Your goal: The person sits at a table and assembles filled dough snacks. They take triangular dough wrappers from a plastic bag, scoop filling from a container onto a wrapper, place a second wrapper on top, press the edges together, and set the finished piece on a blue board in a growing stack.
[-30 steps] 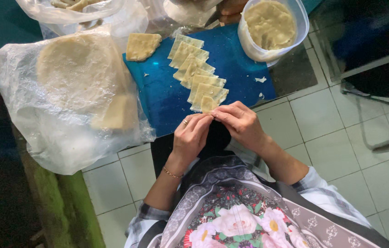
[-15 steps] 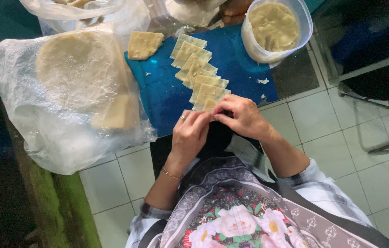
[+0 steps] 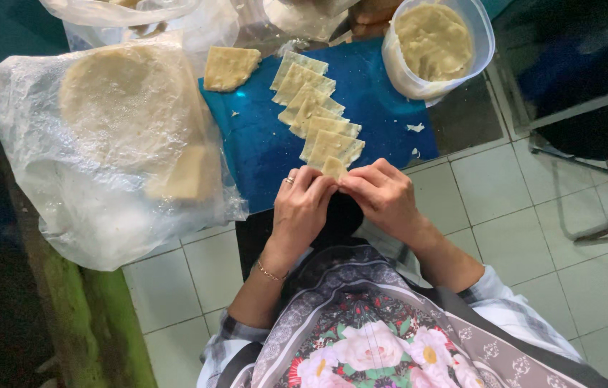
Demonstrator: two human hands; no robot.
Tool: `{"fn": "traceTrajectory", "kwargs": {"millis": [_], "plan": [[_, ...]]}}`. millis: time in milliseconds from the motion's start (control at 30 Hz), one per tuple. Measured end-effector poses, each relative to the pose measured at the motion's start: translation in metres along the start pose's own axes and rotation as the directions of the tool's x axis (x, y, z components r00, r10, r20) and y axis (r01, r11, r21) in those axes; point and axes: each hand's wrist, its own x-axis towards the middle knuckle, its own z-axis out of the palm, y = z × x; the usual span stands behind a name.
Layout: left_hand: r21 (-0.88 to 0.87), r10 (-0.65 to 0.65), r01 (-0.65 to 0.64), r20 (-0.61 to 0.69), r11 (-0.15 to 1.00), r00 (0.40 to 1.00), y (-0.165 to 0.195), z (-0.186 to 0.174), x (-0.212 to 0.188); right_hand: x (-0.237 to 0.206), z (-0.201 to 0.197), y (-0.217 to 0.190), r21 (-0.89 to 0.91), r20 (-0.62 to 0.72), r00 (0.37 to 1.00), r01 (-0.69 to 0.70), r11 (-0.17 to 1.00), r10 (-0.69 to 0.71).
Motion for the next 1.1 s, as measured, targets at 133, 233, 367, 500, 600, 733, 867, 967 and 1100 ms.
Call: {"fn": "traceTrajectory", "kwargs": {"millis": [133, 233, 367, 500, 600, 733, 867, 967, 1100], "plan": [[-0.002, -0.019, 0.019, 0.006, 1.0, 1.0, 0.0, -0.001, 0.002, 0.004, 0.004, 0.0, 0.024, 0.034, 0.995, -0.096, 0.995, 0.096], [-0.045, -0.04, 0.033, -0.143, 0.998, 0.989, 0.004, 0.003, -0.002, 0.009, 0.002, 0.003, 0.004, 0.106, 0.987, -0.123, 0.992, 0.122], [0.021, 0.129, -0.127, -0.127, 0.992, 0.984, 0.002, 0.002, -0.009, 0.012, 0.002, 0.008, 0.123, 0.185, 0.96, -0.237, 0.964, 0.212], [0.045, 0.043, -0.038, -0.113, 0.998, 0.993, -0.001, 0.005, -0.012, 0.004, 0.007, 0.004, 0.187, 0.045, 0.97, -0.245, 0.951, 0.241], [0.066, 0.004, 0.003, -0.101, 0.998, 0.995, 0.0, 0.008, -0.011, -0.004, 0.006, 0.005, -0.014, -0.024, 0.998, 0.065, 0.998, -0.066], [0.053, -0.014, 0.016, -0.046, 0.998, 0.999, 0.002, 0.003, -0.013, -0.011, 0.003, 0.007, -0.077, 0.013, 0.996, 0.084, 0.993, -0.084], [-0.018, 0.094, -0.096, -0.076, 0.995, 0.993, -0.001, -0.004, -0.013, -0.011, 0.007, 0.008, 0.002, -0.004, 1.0, -0.018, 1.0, 0.018], [0.048, 0.118, -0.116, -0.049, 0.992, 0.992, -0.002, -0.004, -0.013, -0.008, 0.009, 0.008, -0.013, 0.018, 0.997, -0.068, 0.998, 0.068], [0.092, 0.098, -0.094, -0.033, 0.991, 0.995, -0.004, -0.004, -0.009, -0.006, 0.007, 0.005, -0.135, -0.037, 0.993, 0.107, 0.985, -0.113]]}}
